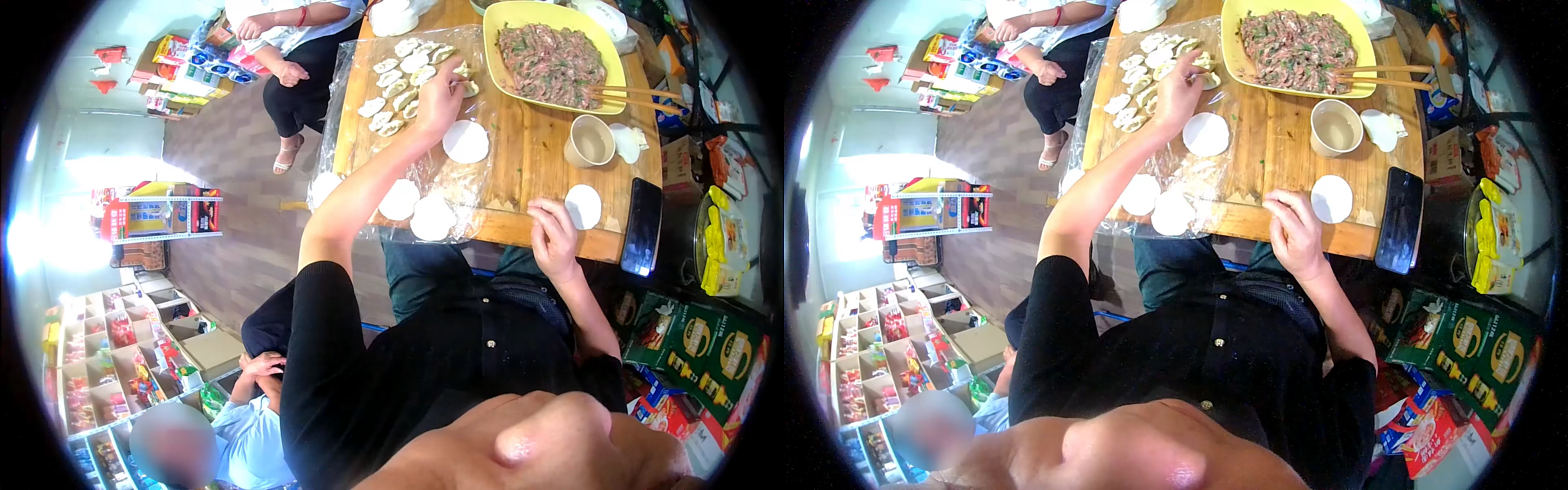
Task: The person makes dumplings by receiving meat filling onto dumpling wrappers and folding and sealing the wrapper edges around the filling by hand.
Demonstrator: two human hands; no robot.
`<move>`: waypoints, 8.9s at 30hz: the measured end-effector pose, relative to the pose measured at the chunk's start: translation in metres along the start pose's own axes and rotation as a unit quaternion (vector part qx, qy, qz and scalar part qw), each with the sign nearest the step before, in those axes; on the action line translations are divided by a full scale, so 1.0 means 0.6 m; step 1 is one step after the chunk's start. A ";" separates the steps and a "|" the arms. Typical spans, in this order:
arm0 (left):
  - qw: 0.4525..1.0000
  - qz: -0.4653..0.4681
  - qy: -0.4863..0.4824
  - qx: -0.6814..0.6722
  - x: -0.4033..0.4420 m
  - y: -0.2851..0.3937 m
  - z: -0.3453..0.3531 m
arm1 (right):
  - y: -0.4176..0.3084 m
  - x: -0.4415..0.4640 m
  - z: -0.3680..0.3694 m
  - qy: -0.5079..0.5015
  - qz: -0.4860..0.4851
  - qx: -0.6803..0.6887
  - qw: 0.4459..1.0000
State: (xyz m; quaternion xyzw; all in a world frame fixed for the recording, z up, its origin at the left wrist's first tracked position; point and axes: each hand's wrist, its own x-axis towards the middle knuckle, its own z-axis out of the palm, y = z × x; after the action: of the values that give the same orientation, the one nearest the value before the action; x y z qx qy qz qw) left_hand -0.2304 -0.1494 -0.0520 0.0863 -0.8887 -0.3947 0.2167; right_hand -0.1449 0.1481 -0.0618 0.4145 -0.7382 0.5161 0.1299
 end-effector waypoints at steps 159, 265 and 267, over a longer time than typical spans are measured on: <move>0.991 0.085 0.098 0.033 -0.330 0.104 -0.131 | -0.121 -0.026 0.067 -0.053 0.028 0.194 0.979; 0.567 -0.410 -0.101 -0.708 -0.426 0.142 -0.098 | 0.119 0.365 -0.078 -0.265 -0.221 -0.271 0.899; 0.566 -0.410 -0.098 -0.708 -0.425 0.140 -0.100 | 0.088 0.345 -0.096 -0.270 -0.232 -0.291 0.888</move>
State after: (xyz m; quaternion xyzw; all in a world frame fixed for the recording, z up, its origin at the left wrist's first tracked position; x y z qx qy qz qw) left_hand 0.0257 -0.0498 -0.0349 0.2211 -0.2092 -0.9503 -0.0656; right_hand -0.3267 0.1058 0.0570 0.6410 -0.7446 0.1015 0.1560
